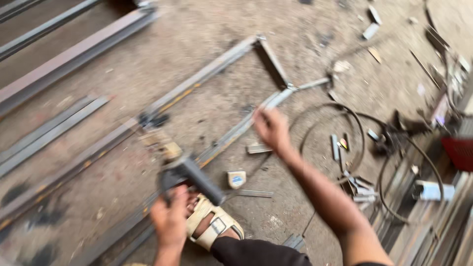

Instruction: The person welds a rectangular metal frame on the floor using a handheld welding torch. They position a metal bar across the frame and weld it in place, then continue welding along the frame's joints and edges.

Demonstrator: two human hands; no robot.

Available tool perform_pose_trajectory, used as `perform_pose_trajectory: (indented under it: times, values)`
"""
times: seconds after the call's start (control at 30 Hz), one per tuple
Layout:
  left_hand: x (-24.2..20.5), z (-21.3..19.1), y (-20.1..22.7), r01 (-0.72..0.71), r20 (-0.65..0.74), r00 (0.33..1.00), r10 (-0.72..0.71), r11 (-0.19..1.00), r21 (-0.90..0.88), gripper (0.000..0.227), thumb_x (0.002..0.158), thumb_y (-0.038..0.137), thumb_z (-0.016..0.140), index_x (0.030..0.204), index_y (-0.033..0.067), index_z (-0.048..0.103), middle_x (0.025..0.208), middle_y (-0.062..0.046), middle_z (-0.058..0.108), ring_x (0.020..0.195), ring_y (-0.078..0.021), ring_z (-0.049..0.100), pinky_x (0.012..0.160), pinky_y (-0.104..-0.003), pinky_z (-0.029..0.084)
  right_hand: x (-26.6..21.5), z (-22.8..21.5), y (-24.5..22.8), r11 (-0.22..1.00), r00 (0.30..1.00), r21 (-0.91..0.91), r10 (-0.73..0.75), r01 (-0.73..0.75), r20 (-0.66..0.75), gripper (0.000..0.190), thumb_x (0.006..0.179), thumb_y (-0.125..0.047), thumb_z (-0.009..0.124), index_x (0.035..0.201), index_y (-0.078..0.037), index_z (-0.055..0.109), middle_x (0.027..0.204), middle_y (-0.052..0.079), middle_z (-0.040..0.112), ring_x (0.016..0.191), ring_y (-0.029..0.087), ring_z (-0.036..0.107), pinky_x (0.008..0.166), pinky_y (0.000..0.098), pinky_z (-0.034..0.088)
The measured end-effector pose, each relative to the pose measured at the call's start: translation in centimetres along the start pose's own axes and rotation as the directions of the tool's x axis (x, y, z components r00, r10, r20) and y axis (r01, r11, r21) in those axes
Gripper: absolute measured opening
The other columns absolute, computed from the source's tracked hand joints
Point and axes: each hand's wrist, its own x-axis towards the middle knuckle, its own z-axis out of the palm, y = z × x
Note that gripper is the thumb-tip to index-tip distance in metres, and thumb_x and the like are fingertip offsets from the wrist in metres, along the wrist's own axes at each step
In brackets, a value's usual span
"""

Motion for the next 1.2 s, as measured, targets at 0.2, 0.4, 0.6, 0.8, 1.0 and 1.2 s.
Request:
perform_pose_trajectory:
  times: [0.2,0.4,0.6,0.8,1.0,1.2]
  values:
    - [0.7,-1.7,0.6,-0.125,-0.058,0.992,0.114,0.962,-0.242,0.030,0.103,0.024,0.061,0.110,-0.0049,0.062,0.103,-0.018,0.074,0.077,-0.0218,0.073,0.068,-0.033,0.060,3.9,-7.6,17.8,0.710,0.873,-0.547,0.480,-0.442,-0.082,0.039,0.090,-0.024,0.069,0.127,-0.010,0.066,0.116,0.019,0.066,0.107,0.039,0.065,0.088,0.0496,0.053]
    - [1.0,-2.6,0.1,-0.104,-0.109,0.991,0.082,0.971,-0.214,0.026,0.105,0.024,0.061,0.107,-0.0020,0.060,0.109,-0.019,0.075,0.075,-0.0215,0.071,0.065,-0.031,0.056,3.2,-5.4,22.6,0.655,0.818,-0.627,0.574,-0.422,0.049,0.053,0.086,-0.017,0.066,0.137,-0.028,0.061,0.141,0.015,0.054,0.117,0.038,0.061,0.094,0.0507,0.051]
    - [0.4,-2.2,0.0,-0.102,-0.128,0.988,0.083,0.984,-0.147,0.024,0.106,0.022,0.063,0.107,-0.0026,0.063,0.099,-0.021,0.072,0.074,-0.0211,0.070,0.063,-0.029,0.052,2.5,-6.7,21.1,0.582,0.825,-0.744,0.561,-0.329,0.074,0.027,0.094,-0.029,0.069,0.120,-0.026,0.066,0.114,0.014,0.062,0.107,0.037,0.065,0.086,0.0510,0.053]
    - [0.5,-1.2,1.4,-0.048,-0.163,0.986,0.028,0.992,-0.115,0.027,0.102,0.026,0.063,0.107,0.0000,0.065,0.101,-0.014,0.075,0.070,-0.0157,0.065,0.058,-0.026,0.047,4.4,-7.4,20.0,0.746,0.929,-0.586,0.367,-0.318,-0.037,0.024,0.098,-0.026,0.068,0.122,-0.023,0.066,0.109,0.012,0.069,0.103,0.036,0.066,0.085,0.0491,0.053]
    - [0.6,-0.9,1.6,0.102,-0.158,0.979,-0.131,0.979,-0.179,0.031,0.101,0.031,0.066,0.105,0.0008,0.068,0.074,-0.011,0.067,0.059,-0.0101,0.052,0.045,-0.024,0.037,7.9,-5.4,15.2,0.762,0.898,-0.505,0.436,-0.405,-0.063,0.028,0.100,-0.022,0.066,0.127,-0.017,0.068,0.095,0.015,0.075,0.087,0.033,0.071,0.078,0.0448,0.055]
    - [0.1,1.8,0.3,0.042,-0.071,0.996,-0.047,0.996,-0.076,0.041,0.096,0.044,0.067,0.095,0.0031,0.072,0.069,-0.007,0.069,0.058,-0.0103,0.058,0.053,-0.026,0.049,0.2,2.2,-2.0,0.876,0.890,0.291,0.268,-0.384,0.368,0.041,0.100,-0.026,0.074,0.133,-0.004,0.065,0.101,0.009,0.074,0.093,0.018,0.069,0.082,0.0350,0.059]
